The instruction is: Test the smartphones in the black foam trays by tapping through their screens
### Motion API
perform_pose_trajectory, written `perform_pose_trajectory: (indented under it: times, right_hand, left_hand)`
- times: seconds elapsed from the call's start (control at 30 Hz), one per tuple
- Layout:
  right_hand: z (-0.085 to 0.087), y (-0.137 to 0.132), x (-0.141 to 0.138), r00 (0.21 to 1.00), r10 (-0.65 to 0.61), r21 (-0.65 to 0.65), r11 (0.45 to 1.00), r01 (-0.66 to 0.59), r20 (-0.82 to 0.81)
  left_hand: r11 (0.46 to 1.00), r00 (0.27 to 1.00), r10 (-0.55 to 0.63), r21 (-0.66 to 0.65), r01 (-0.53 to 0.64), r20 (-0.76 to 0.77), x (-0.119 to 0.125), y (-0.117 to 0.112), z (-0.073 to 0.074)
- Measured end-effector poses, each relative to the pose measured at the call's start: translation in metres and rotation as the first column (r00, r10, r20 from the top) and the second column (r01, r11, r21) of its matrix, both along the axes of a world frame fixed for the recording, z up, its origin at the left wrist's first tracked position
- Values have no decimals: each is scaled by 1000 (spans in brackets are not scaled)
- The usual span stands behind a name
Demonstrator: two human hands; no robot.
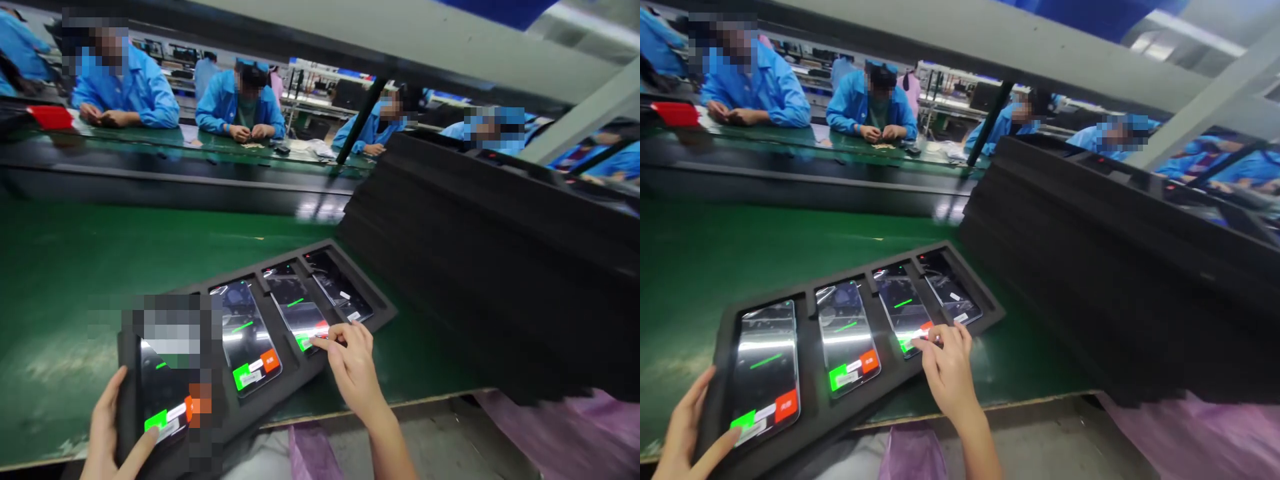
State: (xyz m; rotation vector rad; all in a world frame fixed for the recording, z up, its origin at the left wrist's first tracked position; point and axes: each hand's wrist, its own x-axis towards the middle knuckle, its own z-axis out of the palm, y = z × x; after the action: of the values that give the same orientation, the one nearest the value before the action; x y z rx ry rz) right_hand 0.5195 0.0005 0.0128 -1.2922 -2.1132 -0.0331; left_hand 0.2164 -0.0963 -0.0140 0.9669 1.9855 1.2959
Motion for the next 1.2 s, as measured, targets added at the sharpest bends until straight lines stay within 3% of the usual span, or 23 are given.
perform_pose_trajectory:
  times: [0.13,0.3,0.5,0.63,0.73,0.93,1.2]
  right_hand:
    - [-2,1,-6,998,14,-54,998,-11,63]
    - [-2,0,-14,995,35,-9,999,-34,91]
    - [10,-14,-58,969,245,-22,969,-245,16]
    - [13,-16,-76,929,369,-161,918,-361,19]
    - [13,-14,-69,922,386,-213,904,-372,29]
    - [9,-9,-38,934,355,-118,930,-348,45]
    - [-1,-5,-25,961,273,-93,959,-269,34]
  left_hand:
    - [1000,999,-25,4,25,-29,-2,1,1]
    - [998,997,-58,14,57,42,-12,-2,-9]
    - [998,992,4,57,-11,124,-8,0,-6]
    - [997,985,10,75,-23,173,-5,1,-4]
    - [993,986,0,117,-20,169,-5,0,-6]
    - [999,978,-24,47,15,207,-8,-5,-3]
    - [997,981,9,72,-23,192,4,-6,6]
